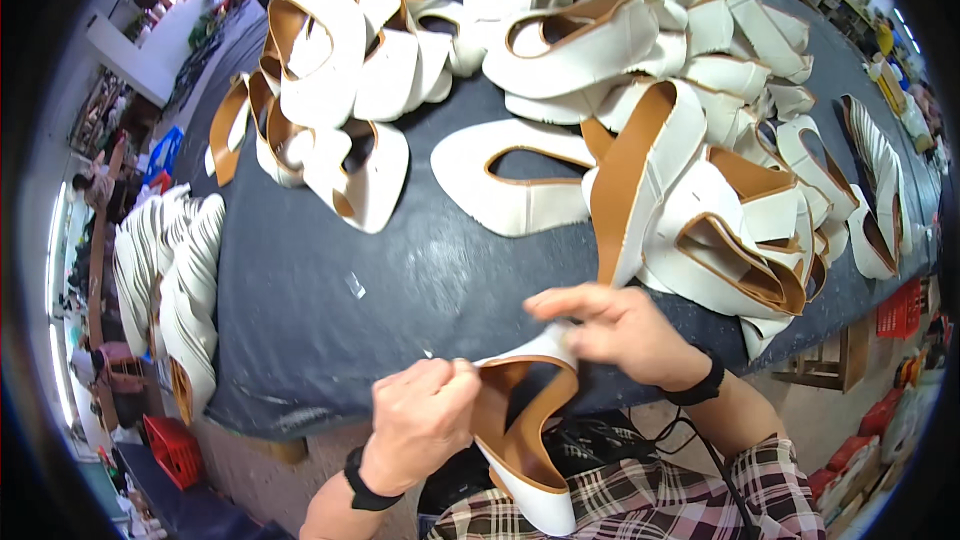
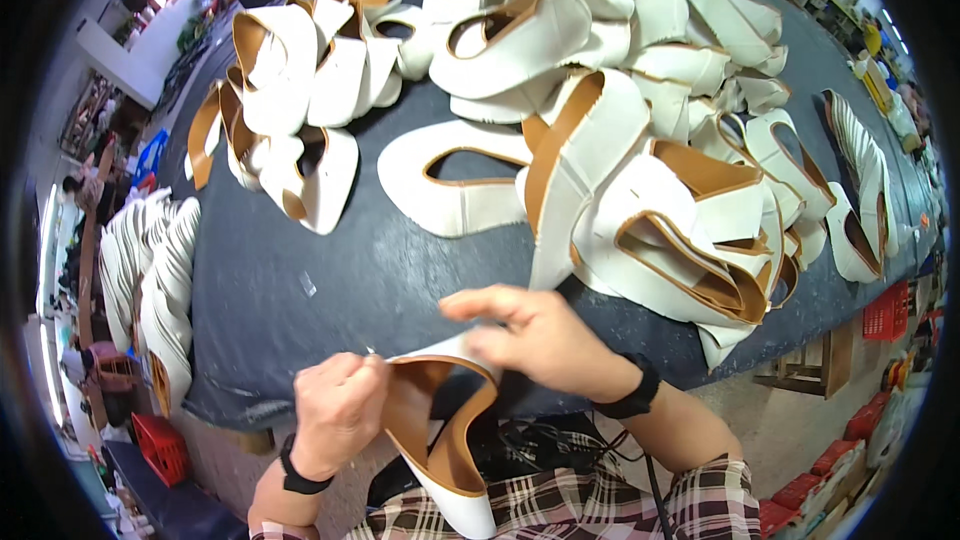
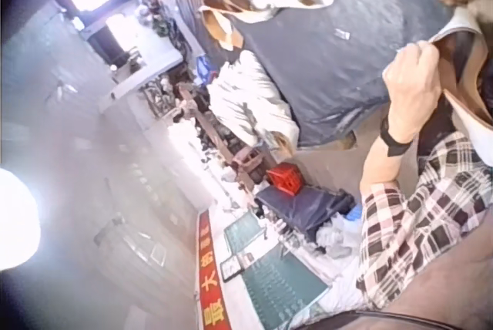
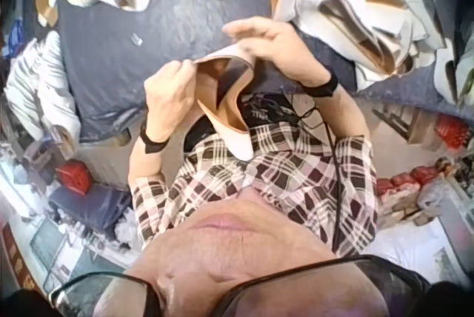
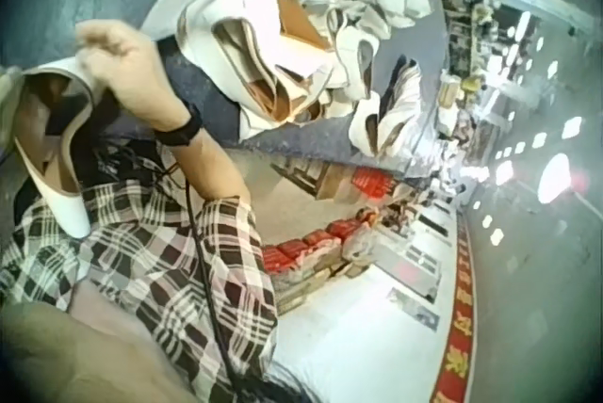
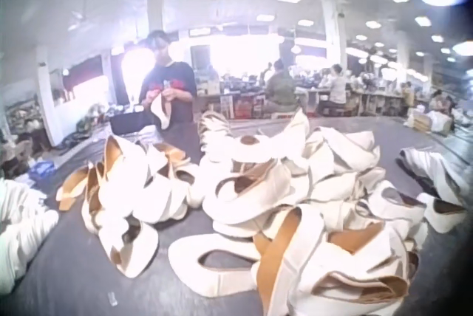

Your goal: Inspecting and refining the edges and lining of white shoe uppers at a factory workstation.

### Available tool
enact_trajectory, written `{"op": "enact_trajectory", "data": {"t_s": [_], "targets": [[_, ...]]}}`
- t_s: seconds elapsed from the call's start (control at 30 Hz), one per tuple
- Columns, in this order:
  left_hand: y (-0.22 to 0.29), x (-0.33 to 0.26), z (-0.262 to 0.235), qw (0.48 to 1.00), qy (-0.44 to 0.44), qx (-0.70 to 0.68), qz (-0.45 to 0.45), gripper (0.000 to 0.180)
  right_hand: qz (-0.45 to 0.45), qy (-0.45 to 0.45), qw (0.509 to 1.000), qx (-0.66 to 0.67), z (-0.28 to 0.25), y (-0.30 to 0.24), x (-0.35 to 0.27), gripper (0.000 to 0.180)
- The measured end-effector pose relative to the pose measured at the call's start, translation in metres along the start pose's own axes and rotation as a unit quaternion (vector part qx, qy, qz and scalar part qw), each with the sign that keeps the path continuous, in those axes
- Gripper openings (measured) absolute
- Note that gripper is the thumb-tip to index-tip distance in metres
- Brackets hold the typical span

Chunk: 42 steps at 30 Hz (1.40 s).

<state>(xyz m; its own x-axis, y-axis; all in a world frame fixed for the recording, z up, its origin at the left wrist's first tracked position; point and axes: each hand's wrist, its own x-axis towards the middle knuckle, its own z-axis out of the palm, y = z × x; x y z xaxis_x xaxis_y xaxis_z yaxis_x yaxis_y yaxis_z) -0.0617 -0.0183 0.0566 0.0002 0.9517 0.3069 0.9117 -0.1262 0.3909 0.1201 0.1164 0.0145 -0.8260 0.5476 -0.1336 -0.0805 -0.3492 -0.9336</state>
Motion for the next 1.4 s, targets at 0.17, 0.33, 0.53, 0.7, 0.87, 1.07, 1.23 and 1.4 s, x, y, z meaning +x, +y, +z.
{"op": "enact_trajectory", "data": {"t_s": [0.17,0.33,0.53,0.7,0.87,1.07,1.23,1.4], "targets": [[-0.062,0.069,-0.093,0.943,0.167,0.259,0.123,0.008,0.072,0.101,0.992,-0.035,-0.018,0.024,0.005,0.013],[-0.18,0.222,-0.148,0.94,0.26,0.222,-0.011,0.035,0.18,0.072,0.976,-0.096,0.003,0.05,-0.028,0.014],[-0.195,0.211,-0.032,0.972,0.225,0.065,-0.008,0.037,0.152,0.116,0.969,-0.154,0.014,0.052,-0.04,0.017],[-0.092,0.15,0.113,0.983,-0.045,-0.021,0.175,0.034,0.047,0.139,0.964,-0.22,0.027,0.036,-0.03,0.017],[-0.076,0.141,0.122,0.992,-0.12,-0.032,0.032,0.022,-0.142,0.142,0.901,-0.386,-0.005,0.03,0.005,0.035],[-0.047,0.071,0.058,0.871,-0.222,-0.365,-0.244,0.012,-0.024,0.305,0.894,-0.329,-0.105,0.022,0.006,0.058],[0.001,-0.014,0.078,0.821,-0.018,-0.475,-0.316,0.013,-0.031,0.255,0.916,-0.309,-0.107,0.018,0.004,0.057],[0.069,-0.012,0.111,0.888,0.05,-0.352,-0.292,0.023,-0.066,0.185,0.975,-0.101,-0.042,0.032,-0.016,0.069]]}}
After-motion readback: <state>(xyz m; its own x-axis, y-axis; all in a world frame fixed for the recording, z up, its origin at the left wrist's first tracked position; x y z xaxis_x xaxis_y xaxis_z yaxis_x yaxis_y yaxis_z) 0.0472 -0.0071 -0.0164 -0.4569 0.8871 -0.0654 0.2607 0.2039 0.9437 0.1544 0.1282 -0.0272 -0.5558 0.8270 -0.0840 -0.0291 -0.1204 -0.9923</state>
